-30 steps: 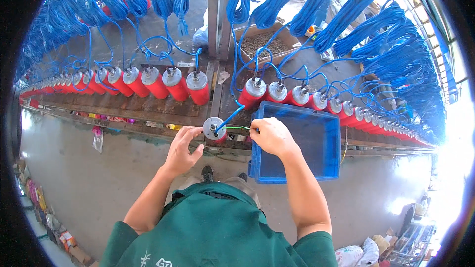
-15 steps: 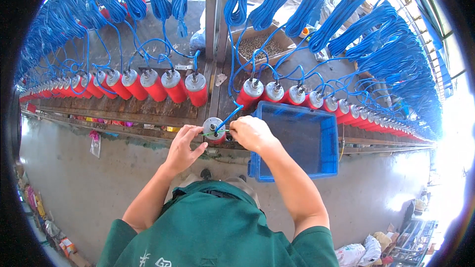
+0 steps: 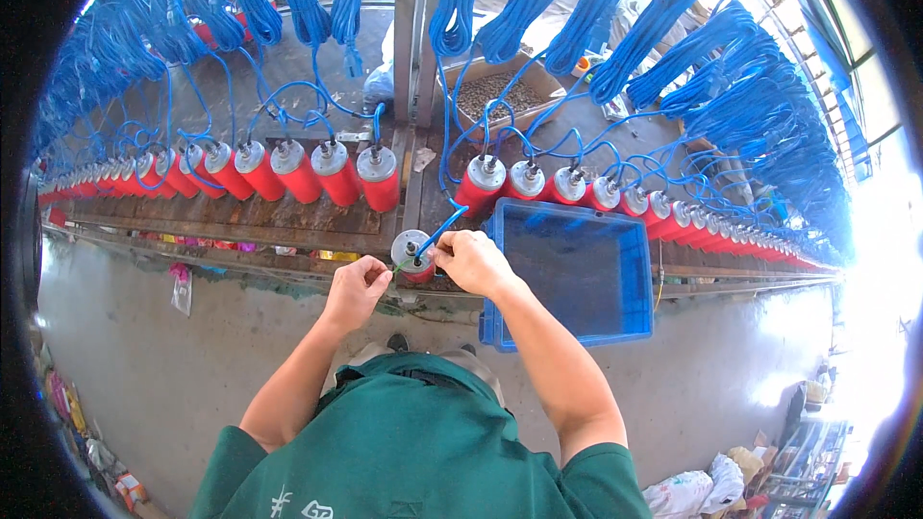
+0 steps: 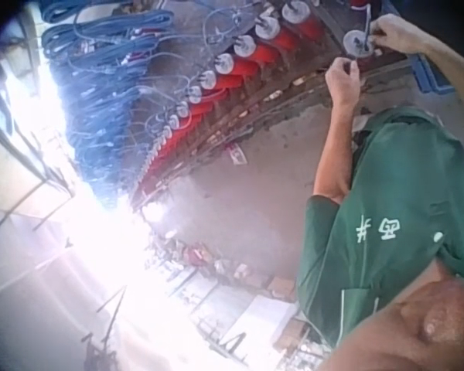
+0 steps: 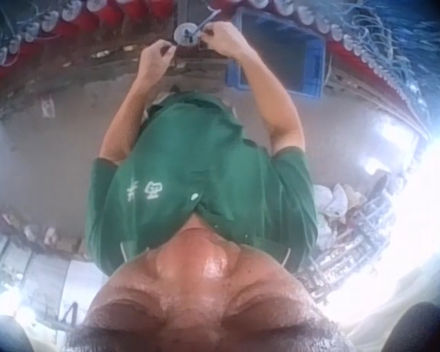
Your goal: The person picks up a red cylinder from a row on a rack, dips it into a blue bin of liquid to check for leaks, and then uses a small metal tool to tighten or adjust components on the cylinder before replacing it on the rack.
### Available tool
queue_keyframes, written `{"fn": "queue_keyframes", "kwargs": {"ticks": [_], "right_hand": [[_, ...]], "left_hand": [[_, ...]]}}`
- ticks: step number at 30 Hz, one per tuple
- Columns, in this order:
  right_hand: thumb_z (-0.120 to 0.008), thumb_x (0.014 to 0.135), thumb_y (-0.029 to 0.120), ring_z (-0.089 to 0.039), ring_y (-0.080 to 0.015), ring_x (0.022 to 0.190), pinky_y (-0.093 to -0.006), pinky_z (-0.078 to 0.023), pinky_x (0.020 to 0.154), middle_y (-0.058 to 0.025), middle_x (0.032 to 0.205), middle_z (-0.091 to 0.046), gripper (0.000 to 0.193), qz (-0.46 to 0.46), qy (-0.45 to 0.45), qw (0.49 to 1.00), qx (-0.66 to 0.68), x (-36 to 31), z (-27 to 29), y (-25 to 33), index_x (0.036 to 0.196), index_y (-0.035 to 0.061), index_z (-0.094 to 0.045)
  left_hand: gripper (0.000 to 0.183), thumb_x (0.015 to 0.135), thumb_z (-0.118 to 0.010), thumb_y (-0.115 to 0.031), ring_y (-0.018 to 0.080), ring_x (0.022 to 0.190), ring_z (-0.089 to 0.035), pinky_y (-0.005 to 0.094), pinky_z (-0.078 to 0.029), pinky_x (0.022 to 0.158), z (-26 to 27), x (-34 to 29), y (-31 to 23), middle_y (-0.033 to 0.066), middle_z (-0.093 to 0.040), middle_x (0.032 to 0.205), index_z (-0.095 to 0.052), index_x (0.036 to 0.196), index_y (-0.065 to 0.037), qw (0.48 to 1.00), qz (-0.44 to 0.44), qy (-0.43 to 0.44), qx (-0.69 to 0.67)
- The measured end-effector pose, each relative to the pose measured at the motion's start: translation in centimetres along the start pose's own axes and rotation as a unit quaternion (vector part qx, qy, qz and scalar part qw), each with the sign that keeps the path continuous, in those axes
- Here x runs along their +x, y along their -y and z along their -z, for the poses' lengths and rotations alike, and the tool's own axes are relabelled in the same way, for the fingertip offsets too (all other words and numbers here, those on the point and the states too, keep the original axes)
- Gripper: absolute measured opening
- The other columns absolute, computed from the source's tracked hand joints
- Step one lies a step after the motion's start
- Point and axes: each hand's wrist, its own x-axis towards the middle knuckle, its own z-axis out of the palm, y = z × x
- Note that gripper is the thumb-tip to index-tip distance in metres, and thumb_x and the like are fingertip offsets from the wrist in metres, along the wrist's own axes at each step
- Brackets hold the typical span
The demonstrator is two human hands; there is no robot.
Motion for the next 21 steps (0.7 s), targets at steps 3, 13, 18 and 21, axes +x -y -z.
{"fn": "queue_keyframes", "kwargs": {"ticks": [3,13,18,21], "right_hand": [[-0.070,0.098,0.032,-0.073,-0.0399,0.082,-0.0462,-0.055,0.076,-0.0243,0.085,-0.073,0.033,-0.074,0.012,0.996,0.053,0.0,-0.9,-0.5,0.101,0.0003,-0.078],[-0.065,0.102,0.024,-0.068,-0.0208,0.066,-0.0374,-0.054,0.064,-0.0134,0.077,-0.072,0.028,-0.095,-0.011,0.970,0.225,-2.1,-4.2,-1.0,0.104,-0.0021,-0.074],[-0.063,0.105,0.020,-0.068,-0.0181,0.066,-0.0357,-0.054,0.062,-0.0110,0.076,-0.071,0.024,-0.069,-0.022,0.970,0.233,-3.6,-6.3,-0.9,0.104,-0.0024,-0.072],[-0.061,0.106,0.018,-0.070,-0.0172,0.068,-0.0360,-0.055,0.063,-0.0125,0.078,-0.074,0.022,-0.043,-0.080,0.967,0.238,-4.1,-7.1,-0.6,0.107,-0.0010,-0.072]], "left_hand": [[0.017,0.095,-0.072,-0.007,0.0121,0.066,-0.058,0.0312,-0.051,0.066,0.6,-0.4,-0.9,0.0069,-0.064,0.073,-0.067,0.109,0.001,0.999,0.018,0.021,-0.032],[0.031,0.096,-0.070,-0.009,0.0125,0.078,-0.064,0.0316,-0.056,0.078,0.2,-0.9,-2.1,0.0067,-0.070,0.084,-0.068,0.125,0.002,0.982,0.017,0.183,-0.052],[0.029,0.098,-0.070,-0.009,0.0101,0.082,-0.064,0.0296,-0.054,0.077,-1.5,-0.9,-0.9,0.0048,-0.071,0.090,-0.068,0.125,0.001,0.971,0.045,0.200,-0.123],[0.027,0.099,-0.069,-0.008,0.0091,0.083,-0.064,0.0284,-0.053,0.076,-2.1,-1.1,-0.1,0.0036,-0.072,0.092,-0.068,0.124,0.001,0.965,0.064,0.191,-0.166]]}}
